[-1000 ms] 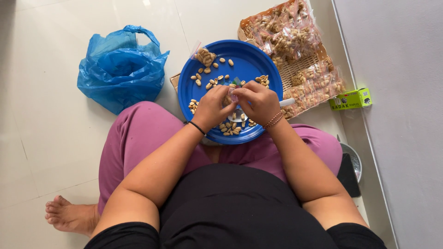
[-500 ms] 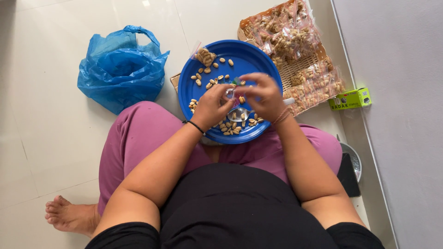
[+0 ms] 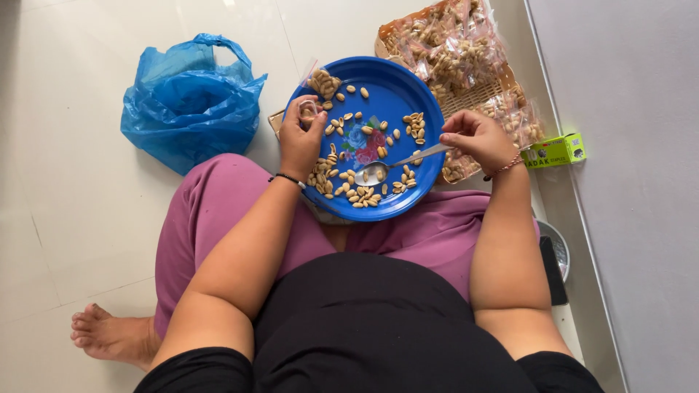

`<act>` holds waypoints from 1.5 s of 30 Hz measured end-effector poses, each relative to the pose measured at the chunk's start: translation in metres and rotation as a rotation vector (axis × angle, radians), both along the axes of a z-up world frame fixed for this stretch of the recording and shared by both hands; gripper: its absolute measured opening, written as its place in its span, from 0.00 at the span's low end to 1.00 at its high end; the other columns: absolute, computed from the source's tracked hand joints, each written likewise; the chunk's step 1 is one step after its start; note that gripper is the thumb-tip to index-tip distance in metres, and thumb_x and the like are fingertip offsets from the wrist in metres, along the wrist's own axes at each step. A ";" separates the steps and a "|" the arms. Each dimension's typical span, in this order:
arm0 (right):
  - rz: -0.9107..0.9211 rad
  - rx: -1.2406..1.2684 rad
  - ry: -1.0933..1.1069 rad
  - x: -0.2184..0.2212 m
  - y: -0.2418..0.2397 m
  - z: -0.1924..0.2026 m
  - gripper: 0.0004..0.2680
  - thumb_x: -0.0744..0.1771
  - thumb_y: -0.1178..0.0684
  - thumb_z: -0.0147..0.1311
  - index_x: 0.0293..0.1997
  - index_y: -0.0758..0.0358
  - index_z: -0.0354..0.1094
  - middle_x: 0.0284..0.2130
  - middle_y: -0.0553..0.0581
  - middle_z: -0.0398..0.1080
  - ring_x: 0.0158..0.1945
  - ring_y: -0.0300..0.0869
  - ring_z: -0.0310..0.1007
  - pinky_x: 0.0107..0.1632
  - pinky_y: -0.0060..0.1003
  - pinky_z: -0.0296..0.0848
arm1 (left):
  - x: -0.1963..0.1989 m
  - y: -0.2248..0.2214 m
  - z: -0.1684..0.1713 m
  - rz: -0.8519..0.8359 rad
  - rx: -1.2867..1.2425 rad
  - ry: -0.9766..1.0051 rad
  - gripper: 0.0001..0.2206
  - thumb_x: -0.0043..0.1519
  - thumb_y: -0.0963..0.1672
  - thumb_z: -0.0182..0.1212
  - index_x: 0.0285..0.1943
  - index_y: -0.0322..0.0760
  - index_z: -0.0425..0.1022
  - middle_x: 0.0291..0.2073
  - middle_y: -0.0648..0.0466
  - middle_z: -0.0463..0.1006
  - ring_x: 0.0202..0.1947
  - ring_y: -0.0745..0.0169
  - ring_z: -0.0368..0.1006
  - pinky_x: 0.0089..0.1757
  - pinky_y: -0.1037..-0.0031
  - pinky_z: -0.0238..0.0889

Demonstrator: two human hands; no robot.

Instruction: A person sitting on the floor opens small packets of peanuts, pours them onto a plate, and then uses a spoon to fill a small plastic bag with the peanuts.

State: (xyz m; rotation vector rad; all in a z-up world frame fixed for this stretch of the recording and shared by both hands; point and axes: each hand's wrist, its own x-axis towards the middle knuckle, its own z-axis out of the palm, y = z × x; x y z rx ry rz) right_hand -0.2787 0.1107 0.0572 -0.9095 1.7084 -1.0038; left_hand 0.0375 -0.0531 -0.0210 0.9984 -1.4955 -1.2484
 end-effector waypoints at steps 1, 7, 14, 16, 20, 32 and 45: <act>0.004 0.000 -0.002 0.003 -0.001 -0.005 0.10 0.65 0.56 0.66 0.47 0.62 0.71 0.34 0.50 0.72 0.34 0.32 0.73 0.32 0.24 0.77 | -0.002 -0.001 -0.005 0.004 0.000 -0.002 0.13 0.65 0.43 0.62 0.58 0.46 0.74 0.40 0.51 0.82 0.43 0.58 0.79 0.43 0.66 0.73; 0.123 -0.206 -0.229 0.034 -0.009 -0.022 0.15 0.62 0.63 0.65 0.54 0.71 0.72 0.43 0.61 0.76 0.37 0.37 0.77 0.38 0.33 0.82 | -0.009 0.001 -0.021 -0.022 0.016 0.047 0.13 0.65 0.43 0.63 0.58 0.46 0.74 0.41 0.50 0.83 0.42 0.59 0.79 0.42 0.66 0.74; 0.189 -0.363 -0.137 0.080 -0.021 -0.024 0.08 0.72 0.57 0.52 0.53 0.70 0.75 0.32 0.59 0.72 0.29 0.38 0.75 0.33 0.34 0.80 | -0.009 0.001 -0.023 -0.053 0.035 0.065 0.13 0.66 0.43 0.63 0.59 0.45 0.74 0.41 0.49 0.82 0.43 0.58 0.79 0.43 0.65 0.74; 0.219 -0.373 0.018 0.083 -0.021 -0.020 0.09 0.73 0.54 0.49 0.49 0.65 0.78 0.20 0.55 0.70 0.22 0.38 0.74 0.28 0.29 0.75 | -0.010 0.000 -0.022 -0.060 0.039 0.072 0.12 0.66 0.43 0.63 0.59 0.45 0.74 0.41 0.49 0.82 0.43 0.58 0.79 0.43 0.65 0.74; 0.008 -0.321 0.181 0.064 -0.016 -0.004 0.13 0.74 0.48 0.46 0.38 0.60 0.78 0.15 0.54 0.66 0.17 0.38 0.68 0.24 0.29 0.69 | -0.009 -0.003 -0.025 -0.053 0.048 0.108 0.12 0.66 0.43 0.64 0.58 0.44 0.74 0.41 0.49 0.82 0.43 0.61 0.77 0.43 0.67 0.74; -0.096 0.074 -0.026 0.056 -0.018 -0.026 0.10 0.71 0.47 0.47 0.37 0.60 0.72 0.20 0.59 0.72 0.21 0.40 0.77 0.21 0.32 0.77 | -0.021 0.015 -0.022 -0.031 0.105 0.201 0.12 0.64 0.42 0.64 0.57 0.44 0.75 0.40 0.52 0.82 0.39 0.69 0.75 0.37 0.77 0.74; -0.197 0.001 -0.347 0.030 -0.023 -0.060 0.17 0.72 0.38 0.44 0.50 0.61 0.75 0.26 0.56 0.75 0.28 0.38 0.79 0.27 0.34 0.82 | -0.024 0.028 -0.005 -0.094 -0.078 0.017 0.18 0.60 0.41 0.67 0.59 0.51 0.74 0.37 0.53 0.80 0.41 0.59 0.75 0.43 0.67 0.70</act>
